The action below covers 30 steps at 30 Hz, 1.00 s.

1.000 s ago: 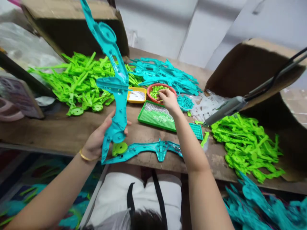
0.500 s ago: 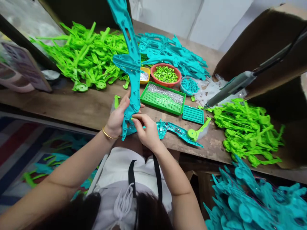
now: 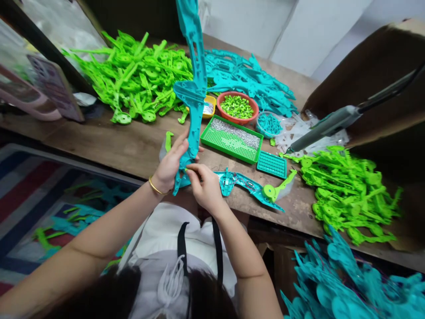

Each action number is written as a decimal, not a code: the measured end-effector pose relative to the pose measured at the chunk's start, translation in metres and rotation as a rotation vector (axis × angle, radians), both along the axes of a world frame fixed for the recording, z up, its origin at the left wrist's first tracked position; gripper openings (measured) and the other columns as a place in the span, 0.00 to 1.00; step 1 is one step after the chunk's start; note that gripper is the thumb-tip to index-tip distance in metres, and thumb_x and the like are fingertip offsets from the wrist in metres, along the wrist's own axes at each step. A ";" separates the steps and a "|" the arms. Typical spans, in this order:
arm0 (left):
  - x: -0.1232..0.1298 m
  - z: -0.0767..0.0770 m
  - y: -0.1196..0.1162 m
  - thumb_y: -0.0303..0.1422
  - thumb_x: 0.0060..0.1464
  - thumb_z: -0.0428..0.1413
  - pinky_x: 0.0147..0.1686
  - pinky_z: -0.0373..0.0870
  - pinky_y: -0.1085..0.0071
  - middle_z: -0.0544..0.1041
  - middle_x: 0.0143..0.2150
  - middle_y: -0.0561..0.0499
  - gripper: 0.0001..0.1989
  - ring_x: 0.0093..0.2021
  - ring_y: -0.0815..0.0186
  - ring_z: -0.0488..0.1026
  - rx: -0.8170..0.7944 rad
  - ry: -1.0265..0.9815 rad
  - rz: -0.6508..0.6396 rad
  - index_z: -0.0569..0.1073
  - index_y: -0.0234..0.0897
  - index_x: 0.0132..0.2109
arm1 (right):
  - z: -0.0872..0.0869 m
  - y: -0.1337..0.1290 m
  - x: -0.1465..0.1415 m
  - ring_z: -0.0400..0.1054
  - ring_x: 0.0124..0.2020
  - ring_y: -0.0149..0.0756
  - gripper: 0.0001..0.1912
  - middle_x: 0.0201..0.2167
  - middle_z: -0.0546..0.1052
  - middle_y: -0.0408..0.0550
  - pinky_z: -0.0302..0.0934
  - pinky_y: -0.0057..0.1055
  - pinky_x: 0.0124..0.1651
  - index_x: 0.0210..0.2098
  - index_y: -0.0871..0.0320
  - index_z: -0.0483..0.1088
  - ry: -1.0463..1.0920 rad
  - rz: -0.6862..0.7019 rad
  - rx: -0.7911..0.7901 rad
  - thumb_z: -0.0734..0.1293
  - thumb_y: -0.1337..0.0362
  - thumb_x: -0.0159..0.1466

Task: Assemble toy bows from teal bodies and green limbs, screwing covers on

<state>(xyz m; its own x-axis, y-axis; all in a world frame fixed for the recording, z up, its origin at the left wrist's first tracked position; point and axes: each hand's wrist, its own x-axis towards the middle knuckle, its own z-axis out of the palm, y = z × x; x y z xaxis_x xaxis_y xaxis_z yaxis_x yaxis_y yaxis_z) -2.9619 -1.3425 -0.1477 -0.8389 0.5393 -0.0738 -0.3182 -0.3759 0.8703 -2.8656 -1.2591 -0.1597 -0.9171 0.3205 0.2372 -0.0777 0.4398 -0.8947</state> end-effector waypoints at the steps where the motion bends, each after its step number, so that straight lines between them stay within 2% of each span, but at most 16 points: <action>1: 0.000 -0.001 0.000 0.41 0.60 0.56 0.31 0.70 0.74 0.79 0.38 0.49 0.25 0.30 0.69 0.74 -0.014 0.010 0.006 0.67 0.45 0.64 | -0.001 -0.002 0.000 0.73 0.37 0.38 0.10 0.39 0.79 0.47 0.67 0.36 0.43 0.41 0.50 0.74 0.000 -0.002 -0.007 0.63 0.57 0.66; 5: -0.005 0.000 0.000 0.39 0.60 0.56 0.34 0.70 0.74 0.79 0.37 0.50 0.22 0.33 0.68 0.74 -0.054 0.040 0.032 0.70 0.44 0.61 | -0.004 -0.003 -0.002 0.72 0.37 0.37 0.10 0.38 0.79 0.47 0.67 0.35 0.43 0.40 0.51 0.74 0.026 -0.009 -0.027 0.63 0.57 0.66; 8: -0.005 0.002 -0.001 0.39 0.61 0.55 0.37 0.71 0.71 0.79 0.40 0.49 0.21 0.39 0.64 0.76 -0.025 0.003 -0.010 0.70 0.45 0.60 | -0.001 0.008 -0.010 0.71 0.33 0.35 0.13 0.35 0.78 0.47 0.67 0.34 0.39 0.40 0.53 0.74 -0.038 0.036 -0.171 0.64 0.52 0.65; 12: 0.013 0.005 0.001 0.40 0.58 0.58 0.55 0.67 0.66 0.76 0.53 0.49 0.18 0.56 0.59 0.70 -0.031 0.093 0.003 0.75 0.46 0.55 | 0.010 0.029 -0.031 0.70 0.46 0.36 0.22 0.47 0.75 0.49 0.67 0.34 0.47 0.50 0.51 0.68 0.010 -0.164 -0.280 0.61 0.45 0.65; 14: 0.019 0.009 -0.002 0.40 0.54 0.62 0.60 0.62 0.67 0.73 0.57 0.50 0.18 0.59 0.60 0.67 -0.085 0.195 0.056 0.76 0.47 0.52 | 0.014 0.035 -0.036 0.70 0.48 0.36 0.23 0.48 0.75 0.48 0.67 0.33 0.49 0.52 0.50 0.66 0.016 -0.168 -0.274 0.61 0.44 0.65; 16: 0.007 0.019 -0.013 0.39 0.48 0.67 0.59 0.62 0.68 0.72 0.56 0.53 0.23 0.59 0.62 0.66 -0.030 0.243 0.140 0.75 0.50 0.52 | 0.014 0.039 -0.030 0.71 0.44 0.36 0.23 0.42 0.77 0.46 0.68 0.32 0.45 0.51 0.50 0.68 -0.034 -0.096 -0.297 0.62 0.43 0.64; 19: -0.040 0.042 -0.043 0.42 0.40 0.71 0.52 0.68 0.67 0.74 0.49 0.58 0.29 0.54 0.64 0.69 0.262 0.231 0.323 0.71 0.53 0.50 | 0.010 0.041 -0.008 0.72 0.39 0.35 0.21 0.37 0.78 0.43 0.69 0.31 0.41 0.48 0.51 0.72 -0.172 0.131 -0.343 0.65 0.45 0.63; 21: -0.075 0.056 -0.065 0.50 0.47 0.65 0.43 0.74 0.64 0.76 0.39 0.57 0.23 0.45 0.62 0.75 0.310 0.205 0.430 0.71 0.47 0.46 | 0.009 0.047 -0.001 0.72 0.39 0.34 0.20 0.38 0.79 0.42 0.69 0.31 0.42 0.47 0.53 0.74 -0.307 0.431 -0.342 0.67 0.48 0.61; 22: -0.088 0.061 -0.073 0.48 0.52 0.61 0.42 0.75 0.63 0.77 0.38 0.56 0.18 0.44 0.62 0.75 0.279 0.148 0.413 0.70 0.45 0.46 | 0.010 0.055 -0.004 0.72 0.38 0.33 0.20 0.39 0.79 0.42 0.69 0.30 0.41 0.48 0.54 0.74 -0.374 0.591 -0.335 0.68 0.49 0.61; 23: -0.097 0.063 -0.079 0.46 0.56 0.56 0.36 0.75 0.65 0.77 0.33 0.55 0.14 0.39 0.64 0.76 0.276 0.111 0.490 0.71 0.43 0.43 | 0.012 0.066 -0.015 0.72 0.36 0.32 0.21 0.38 0.79 0.43 0.69 0.30 0.39 0.48 0.54 0.75 -0.418 0.696 -0.320 0.67 0.49 0.62; 24: -0.101 0.064 -0.083 0.43 0.58 0.52 0.33 0.75 0.67 0.76 0.29 0.56 0.11 0.35 0.66 0.75 0.261 0.060 0.548 0.72 0.41 0.39 | 0.016 0.080 -0.032 0.72 0.34 0.31 0.21 0.38 0.80 0.44 0.69 0.29 0.37 0.49 0.55 0.75 -0.437 0.730 -0.284 0.65 0.49 0.63; 25: -0.100 0.062 -0.084 0.40 0.59 0.50 0.32 0.74 0.69 0.75 0.27 0.56 0.10 0.33 0.67 0.75 0.245 0.003 0.580 0.72 0.40 0.36 | 0.020 0.099 -0.056 0.72 0.32 0.31 0.22 0.36 0.80 0.46 0.69 0.29 0.34 0.49 0.56 0.74 -0.421 0.669 -0.232 0.63 0.49 0.64; 26: -0.096 0.059 -0.084 0.38 0.60 0.48 0.32 0.74 0.70 0.75 0.26 0.57 0.12 0.33 0.69 0.74 0.229 -0.051 0.592 0.72 0.41 0.33 | 0.025 0.119 -0.084 0.72 0.30 0.30 0.22 0.35 0.80 0.48 0.68 0.28 0.34 0.48 0.58 0.75 -0.344 0.408 -0.139 0.59 0.50 0.67; 28: -0.083 0.048 -0.079 0.39 0.63 0.47 0.36 0.75 0.69 0.77 0.28 0.58 0.16 0.36 0.69 0.75 0.186 -0.139 0.554 0.73 0.42 0.29 | 0.031 0.164 -0.148 0.73 0.37 0.32 0.18 0.40 0.80 0.52 0.68 0.29 0.39 0.45 0.61 0.75 -0.288 -0.145 0.170 0.57 0.58 0.69; 29: -0.076 0.041 -0.075 0.40 0.63 0.48 0.37 0.75 0.69 0.78 0.30 0.59 0.17 0.39 0.68 0.75 0.175 -0.170 0.527 0.73 0.43 0.28 | 0.032 0.184 -0.179 0.73 0.41 0.34 0.16 0.43 0.79 0.53 0.68 0.30 0.44 0.46 0.62 0.75 -0.340 -0.331 0.303 0.58 0.63 0.68; 30: -0.070 0.035 -0.071 0.40 0.62 0.50 0.38 0.76 0.67 0.78 0.31 0.59 0.16 0.40 0.66 0.75 0.172 -0.202 0.506 0.74 0.43 0.29 | 0.031 0.201 -0.206 0.72 0.46 0.37 0.16 0.46 0.78 0.56 0.66 0.32 0.50 0.47 0.64 0.74 -0.373 -0.384 0.342 0.60 0.68 0.66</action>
<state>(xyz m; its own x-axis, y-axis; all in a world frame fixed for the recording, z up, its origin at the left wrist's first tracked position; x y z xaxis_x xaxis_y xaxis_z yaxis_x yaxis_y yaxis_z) -3.0319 -1.4136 -0.1128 -0.9742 0.0921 -0.2059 -0.2150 -0.6555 0.7239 -3.0717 -1.0583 -0.1286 -0.7927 0.6055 0.0710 0.4322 0.6403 -0.6349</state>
